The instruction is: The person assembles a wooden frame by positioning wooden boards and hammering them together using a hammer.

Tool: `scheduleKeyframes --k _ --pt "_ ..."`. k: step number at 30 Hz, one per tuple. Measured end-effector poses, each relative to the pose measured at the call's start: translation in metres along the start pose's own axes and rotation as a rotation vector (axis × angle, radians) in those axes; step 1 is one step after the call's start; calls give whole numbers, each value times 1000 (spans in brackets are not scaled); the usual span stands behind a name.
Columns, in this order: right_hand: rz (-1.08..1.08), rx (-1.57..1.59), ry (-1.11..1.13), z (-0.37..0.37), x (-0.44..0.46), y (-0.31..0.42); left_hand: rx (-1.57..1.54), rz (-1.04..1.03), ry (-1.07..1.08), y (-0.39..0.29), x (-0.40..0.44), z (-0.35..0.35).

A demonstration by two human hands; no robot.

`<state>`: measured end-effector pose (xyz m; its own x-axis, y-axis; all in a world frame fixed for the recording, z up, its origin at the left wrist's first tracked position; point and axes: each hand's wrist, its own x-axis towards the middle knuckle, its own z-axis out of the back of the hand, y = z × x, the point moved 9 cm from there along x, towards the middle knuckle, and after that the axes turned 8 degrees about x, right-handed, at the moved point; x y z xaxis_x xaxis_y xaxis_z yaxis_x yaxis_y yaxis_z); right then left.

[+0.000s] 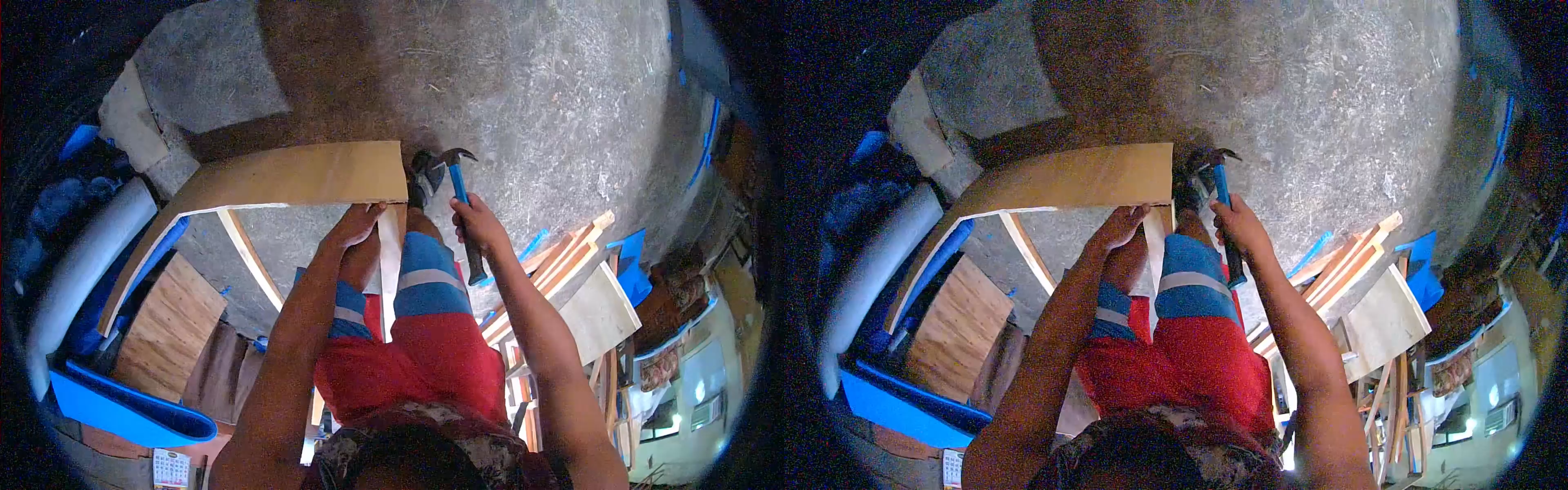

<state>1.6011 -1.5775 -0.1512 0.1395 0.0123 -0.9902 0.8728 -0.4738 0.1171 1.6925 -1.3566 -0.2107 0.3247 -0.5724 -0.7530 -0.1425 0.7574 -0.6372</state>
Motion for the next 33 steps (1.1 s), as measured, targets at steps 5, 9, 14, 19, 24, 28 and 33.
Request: scheduleKeyframes --k 5,9,14,19,24,28,33 --pt "21 -134 15 -11 -11 7 -122 56 150 -14 -5 -1" --pt "78 -303 6 -11 -14 2 12 50 68 -1 -13 7" --pt "213 -369 -16 -28 -35 30 140 181 267 3 -34 23" --pt "318 -133 54 -67 -53 53 -1226 76 -119 -124 -34 25" --pt "407 -155 -62 -68 -50 68 -1282 -15 -121 -137 -22 20" --pt "407 -261 -128 -68 -57 90 -1073 18 -140 -142 -20 23" --pt "412 -88 -42 -67 -39 75 -1090 75 -363 -123 -37 68"
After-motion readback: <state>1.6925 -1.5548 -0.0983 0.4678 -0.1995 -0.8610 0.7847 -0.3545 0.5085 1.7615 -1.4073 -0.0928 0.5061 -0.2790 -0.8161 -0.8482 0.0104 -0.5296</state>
